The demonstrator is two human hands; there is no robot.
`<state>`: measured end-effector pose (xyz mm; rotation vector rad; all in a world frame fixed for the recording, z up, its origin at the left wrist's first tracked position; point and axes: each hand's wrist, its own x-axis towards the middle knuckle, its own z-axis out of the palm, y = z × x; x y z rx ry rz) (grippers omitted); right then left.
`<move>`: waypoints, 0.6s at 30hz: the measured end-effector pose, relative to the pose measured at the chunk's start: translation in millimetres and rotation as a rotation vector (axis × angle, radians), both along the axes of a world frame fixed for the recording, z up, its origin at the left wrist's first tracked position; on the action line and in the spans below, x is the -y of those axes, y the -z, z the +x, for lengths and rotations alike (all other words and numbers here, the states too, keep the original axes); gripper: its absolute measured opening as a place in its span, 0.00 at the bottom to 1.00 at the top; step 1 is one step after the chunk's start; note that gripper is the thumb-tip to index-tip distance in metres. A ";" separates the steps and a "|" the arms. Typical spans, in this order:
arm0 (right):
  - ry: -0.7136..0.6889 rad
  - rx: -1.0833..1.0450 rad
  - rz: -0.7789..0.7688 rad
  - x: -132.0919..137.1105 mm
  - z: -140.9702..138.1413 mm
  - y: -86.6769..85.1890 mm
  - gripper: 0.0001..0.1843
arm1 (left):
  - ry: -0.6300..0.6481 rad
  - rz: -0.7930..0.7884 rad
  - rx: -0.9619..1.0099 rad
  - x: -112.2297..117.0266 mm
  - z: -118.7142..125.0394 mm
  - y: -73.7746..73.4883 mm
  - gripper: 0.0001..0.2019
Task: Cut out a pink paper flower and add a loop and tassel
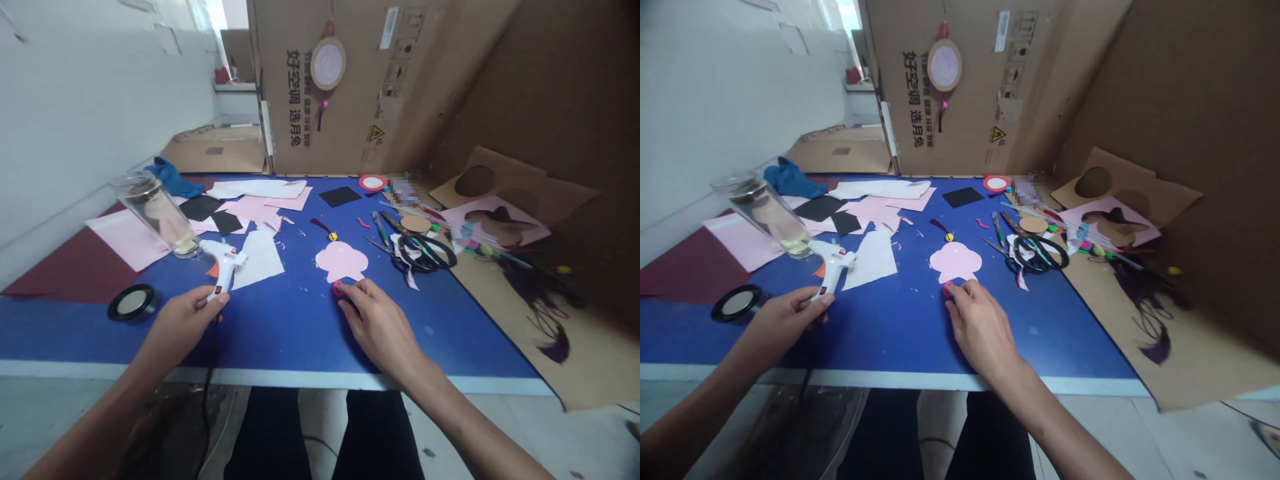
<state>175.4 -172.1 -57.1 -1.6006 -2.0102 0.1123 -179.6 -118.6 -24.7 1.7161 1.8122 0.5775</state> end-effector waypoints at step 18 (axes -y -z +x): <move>-0.273 0.088 0.203 81.2 -5.5 16.1 0.20 | 0.052 0.045 -0.253 -9.5 -4.2 -18.4 0.21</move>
